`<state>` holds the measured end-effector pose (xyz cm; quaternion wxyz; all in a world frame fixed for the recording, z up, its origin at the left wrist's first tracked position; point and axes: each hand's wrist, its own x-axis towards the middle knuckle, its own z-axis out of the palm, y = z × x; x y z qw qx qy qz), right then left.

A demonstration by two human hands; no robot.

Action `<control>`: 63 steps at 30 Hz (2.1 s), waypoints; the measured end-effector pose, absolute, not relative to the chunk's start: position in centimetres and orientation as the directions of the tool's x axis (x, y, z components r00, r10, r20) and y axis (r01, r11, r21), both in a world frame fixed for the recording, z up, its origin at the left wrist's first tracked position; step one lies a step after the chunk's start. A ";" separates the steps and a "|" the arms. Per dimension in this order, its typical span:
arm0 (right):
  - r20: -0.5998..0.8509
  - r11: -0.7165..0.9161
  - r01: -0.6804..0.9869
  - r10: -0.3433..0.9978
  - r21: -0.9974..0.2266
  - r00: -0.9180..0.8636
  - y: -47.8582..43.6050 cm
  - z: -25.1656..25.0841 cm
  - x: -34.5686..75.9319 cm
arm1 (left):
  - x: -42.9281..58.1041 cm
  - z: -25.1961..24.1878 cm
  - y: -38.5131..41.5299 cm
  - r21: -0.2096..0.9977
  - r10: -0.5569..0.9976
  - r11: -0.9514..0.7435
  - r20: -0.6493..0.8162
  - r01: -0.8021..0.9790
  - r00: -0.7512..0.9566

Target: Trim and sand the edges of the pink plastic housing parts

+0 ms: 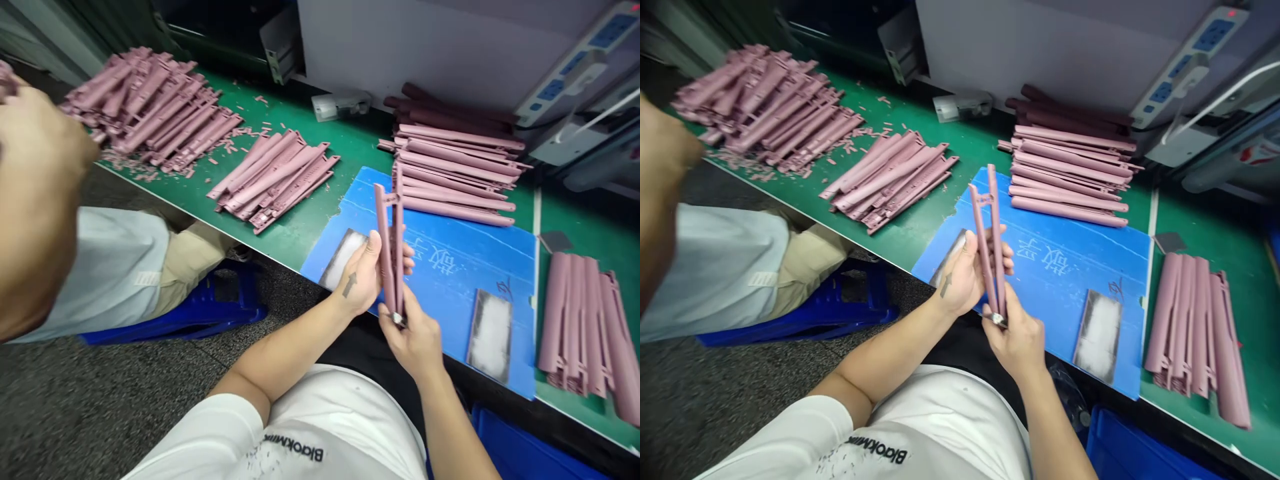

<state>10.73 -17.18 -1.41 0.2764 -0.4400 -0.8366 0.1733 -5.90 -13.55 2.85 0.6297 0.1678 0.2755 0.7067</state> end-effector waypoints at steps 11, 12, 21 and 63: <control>-0.016 0.480 0.513 0.718 -0.712 -0.696 -19.4 2.0 11.9 | -9.4 4.7 -12.3 0.707 0.931 -0.200 -0.078 -0.679 -0.355; -0.031 0.464 0.524 0.727 -0.715 -0.686 -19.4 2.2 12.3 | -9.2 4.4 -12.4 0.746 0.932 -0.201 -0.055 -0.635 -0.359; 0.153 -0.083 0.984 0.982 -0.158 0.107 -15.0 5.7 29.0 | -8.3 1.7 -12.5 0.932 0.989 -0.017 -0.039 -0.363 -0.146; -0.093 0.177 0.975 0.977 -0.137 -0.191 5.2 3.6 16.0 | -7.0 10.5 14.9 0.201 0.946 -0.321 0.020 0.926 0.324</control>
